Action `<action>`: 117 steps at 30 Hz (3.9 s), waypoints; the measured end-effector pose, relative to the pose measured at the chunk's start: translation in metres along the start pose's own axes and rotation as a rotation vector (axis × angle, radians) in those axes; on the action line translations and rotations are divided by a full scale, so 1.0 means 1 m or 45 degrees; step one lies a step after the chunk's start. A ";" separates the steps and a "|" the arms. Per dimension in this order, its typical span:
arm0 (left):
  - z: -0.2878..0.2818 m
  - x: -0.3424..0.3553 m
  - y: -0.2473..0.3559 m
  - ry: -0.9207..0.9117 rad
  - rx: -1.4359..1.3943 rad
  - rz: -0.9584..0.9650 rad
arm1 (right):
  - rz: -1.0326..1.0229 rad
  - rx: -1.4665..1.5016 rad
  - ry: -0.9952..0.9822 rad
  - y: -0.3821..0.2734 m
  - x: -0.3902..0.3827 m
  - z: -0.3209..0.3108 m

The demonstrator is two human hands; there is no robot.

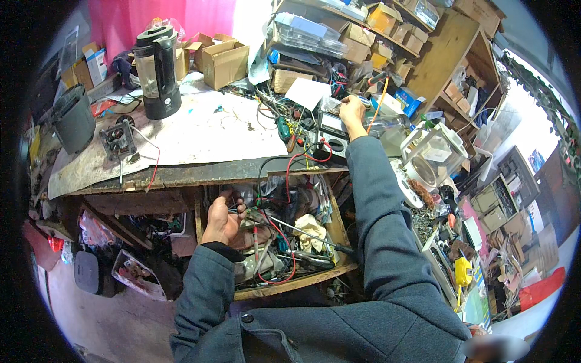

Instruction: The person works at a cluttered workbench, handling small electronic components and wires. They use a screwdriver to manipulate parts, open a plastic bag to retrieve a component, and connect wires to a small device. The person continues to assemble and adjust the electronic parts throughout the clip.

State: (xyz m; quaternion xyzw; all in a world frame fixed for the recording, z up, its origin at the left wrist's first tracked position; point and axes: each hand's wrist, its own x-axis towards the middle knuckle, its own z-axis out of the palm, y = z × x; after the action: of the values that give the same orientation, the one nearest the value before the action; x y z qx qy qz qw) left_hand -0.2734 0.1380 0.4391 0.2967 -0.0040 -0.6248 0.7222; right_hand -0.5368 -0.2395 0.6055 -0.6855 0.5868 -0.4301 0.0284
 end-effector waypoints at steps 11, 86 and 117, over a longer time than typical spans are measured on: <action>0.000 0.002 0.000 -0.020 0.067 -0.012 | -0.216 0.983 0.049 -0.031 -0.020 -0.033; 0.003 -0.035 0.009 0.063 0.511 0.217 | 0.302 1.468 -0.912 -0.084 -0.306 -0.057; 0.023 -0.057 0.003 -0.195 0.714 0.130 | 0.100 1.293 -0.835 -0.089 -0.332 -0.038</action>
State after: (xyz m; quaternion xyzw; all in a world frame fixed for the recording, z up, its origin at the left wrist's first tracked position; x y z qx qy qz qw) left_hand -0.2913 0.1796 0.4802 0.4361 -0.2458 -0.5828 0.6401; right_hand -0.4719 0.0809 0.4929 -0.6610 0.2937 -0.4213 0.5471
